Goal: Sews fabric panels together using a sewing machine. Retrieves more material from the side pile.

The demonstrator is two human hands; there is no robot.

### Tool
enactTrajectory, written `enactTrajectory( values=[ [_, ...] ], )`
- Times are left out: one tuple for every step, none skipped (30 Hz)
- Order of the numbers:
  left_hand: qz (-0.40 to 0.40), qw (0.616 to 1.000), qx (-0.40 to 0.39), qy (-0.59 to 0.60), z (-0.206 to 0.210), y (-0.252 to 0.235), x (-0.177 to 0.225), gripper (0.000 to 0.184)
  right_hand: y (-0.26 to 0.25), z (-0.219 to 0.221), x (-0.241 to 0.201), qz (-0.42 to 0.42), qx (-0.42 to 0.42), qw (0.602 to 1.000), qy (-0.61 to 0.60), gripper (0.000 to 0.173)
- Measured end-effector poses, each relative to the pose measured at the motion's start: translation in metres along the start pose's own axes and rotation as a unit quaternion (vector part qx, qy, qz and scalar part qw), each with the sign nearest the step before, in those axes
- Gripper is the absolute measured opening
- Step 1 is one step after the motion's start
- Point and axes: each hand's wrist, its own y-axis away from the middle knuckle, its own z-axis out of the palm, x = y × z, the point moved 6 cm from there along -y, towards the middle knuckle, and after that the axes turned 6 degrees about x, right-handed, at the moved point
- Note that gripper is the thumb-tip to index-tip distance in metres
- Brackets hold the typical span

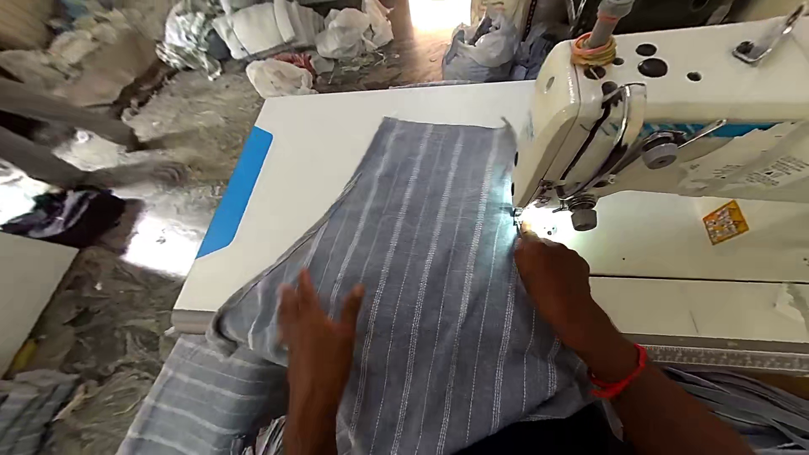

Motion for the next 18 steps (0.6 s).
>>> enactTrajectory(
  values=[
    [-0.021,0.997,0.004,-0.07,0.005,0.017,-0.012,0.097,0.0,0.0,0.0,0.002,-0.002,1.0,-0.002,0.025],
    [-0.038,0.993,0.008,-0.113,0.014,0.022,-0.023,0.1,0.0,-0.001,0.0,0.003,-0.004,1.0,0.0,0.025],
    [-0.049,0.989,0.011,-0.136,0.023,0.017,-0.029,0.101,-0.001,-0.001,-0.001,0.005,-0.007,1.0,0.004,0.025],
    [-0.06,0.987,0.015,-0.147,0.03,0.002,-0.029,0.101,-0.001,-0.001,-0.002,0.005,-0.01,1.0,0.005,0.027],
    [-0.068,0.986,0.017,-0.151,0.035,-0.018,-0.027,0.103,-0.001,-0.001,-0.003,0.002,-0.01,1.0,0.007,0.028],
    [-0.065,0.985,0.017,-0.159,0.038,-0.044,-0.021,0.105,-0.001,-0.002,-0.003,0.0,-0.008,1.0,0.004,0.028],
    [-0.051,0.985,0.015,-0.164,0.04,-0.073,-0.013,0.107,0.0,-0.002,-0.004,0.0,-0.007,1.0,-0.002,0.027],
    [-0.034,0.985,0.004,-0.167,0.044,-0.103,-0.004,0.11,0.001,-0.002,-0.004,0.001,-0.007,1.0,-0.004,0.024],
    [-0.014,0.987,-0.014,-0.162,0.049,-0.133,0.006,0.11,0.002,-0.002,-0.004,-0.002,-0.003,1.0,-0.004,0.022],
    [0.015,0.99,-0.032,-0.137,0.053,-0.161,0.018,0.109,0.002,-0.002,-0.005,-0.006,0.003,1.0,-0.001,0.021],
    [0.049,0.995,-0.045,-0.075,0.054,-0.183,0.03,0.101,0.002,-0.001,-0.005,-0.007,0.003,1.0,0.004,0.02],
    [0.079,0.996,-0.044,0.022,0.05,-0.197,0.04,0.091,0.002,-0.001,-0.005,-0.005,0.0,1.0,0.007,0.02],
    [0.109,0.984,-0.03,0.137,0.044,-0.204,0.046,0.082,0.001,-0.001,-0.006,0.002,-0.004,1.0,0.01,0.02],
    [0.132,0.966,-0.019,0.221,0.032,-0.196,0.053,0.078,-0.002,-0.001,-0.006,0.012,-0.011,1.0,0.016,0.022],
    [0.148,0.964,-0.01,0.222,0.017,-0.17,0.062,0.077,-0.007,0.0,-0.007,0.023,-0.014,0.999,0.026,0.024],
    [0.143,0.979,0.003,0.146,0.004,-0.13,0.068,0.079,-0.008,0.001,-0.007,0.026,-0.016,0.999,0.031,0.024],
    [0.114,0.992,0.01,0.045,-0.002,-0.085,0.067,0.084,-0.007,0.001,-0.007,0.022,-0.015,0.999,0.029,0.024],
    [0.066,0.997,0.002,-0.036,0.002,-0.046,0.055,0.091,-0.003,0.001,-0.006,0.013,-0.015,1.0,0.018,0.023]
  ],
)
